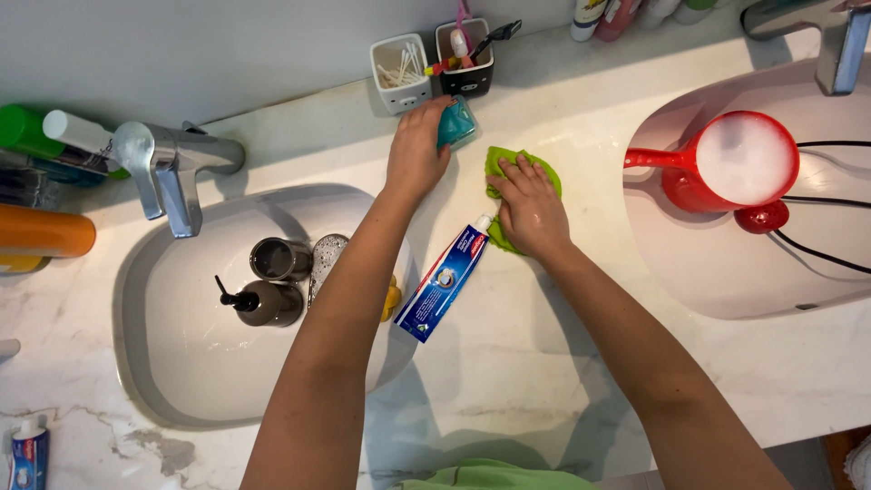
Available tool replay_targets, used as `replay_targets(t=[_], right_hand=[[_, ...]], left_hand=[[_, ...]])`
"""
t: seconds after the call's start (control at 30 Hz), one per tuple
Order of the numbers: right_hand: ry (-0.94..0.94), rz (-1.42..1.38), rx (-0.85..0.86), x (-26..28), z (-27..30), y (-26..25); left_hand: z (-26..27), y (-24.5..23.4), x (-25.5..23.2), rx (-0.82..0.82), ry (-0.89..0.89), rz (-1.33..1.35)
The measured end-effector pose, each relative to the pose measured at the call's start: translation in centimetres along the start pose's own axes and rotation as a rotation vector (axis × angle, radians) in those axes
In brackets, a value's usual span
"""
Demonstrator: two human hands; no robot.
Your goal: Cleaning the bathroom counter and washing various accessories in the sink.
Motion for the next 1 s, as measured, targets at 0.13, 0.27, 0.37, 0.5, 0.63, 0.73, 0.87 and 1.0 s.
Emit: replay_targets(t=[0.13, 0.27, 0.37, 0.5, 0.63, 0.73, 0.87, 1.0], right_hand=[[0.009, -0.009, 0.001, 0.1, -0.1, -0.1], [0.014, -0.006, 0.001, 0.1, 0.1, -0.1], [0.01, 0.002, -0.005, 0.1, -0.1, -0.1], [0.002, -0.012, 0.004, -0.2, 0.0, 0.2], [0.032, -0.127, 0.034, 0.1, -0.7, -1.1], [0.074, -0.259, 0.062, -0.4, -1.2, -1.0], [0.113, -0.253, 0.066, -2.2, -1.6, 0.8], [0.075, -0.146, 0.04, -3.0, -3.0, 1.5]], left_hand=[[-0.4, -1.0, -0.1, -0.006, -0.114, 0.04], [0.0, -0.5, 0.6, 0.055, -0.106, 0.012], [-0.8, -0.8, 0.1, 0.103, -0.085, -0.108], [-0.3, -0.3, 1.2, 0.169, -0.257, -0.044], [-0.9, 0.7, 2.5, 0.235, -0.137, -0.006], [-1.6, 0.9, 2.4, 0.288, -0.073, 0.028], [-1.5, 0.2, 1.4, 0.246, -0.091, 0.045], [0.8, -2.2, -0.1, -0.063, -0.039, -0.045]])
Point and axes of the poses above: each hand's wrist, its own z-axis away from the middle knuckle, its own y-axis out of the palm, x = y × z, the point moved 7 cm from there along -z, towards the middle knuckle, and after that the axes turned 12 degrees about y, right-handed, at the moved point
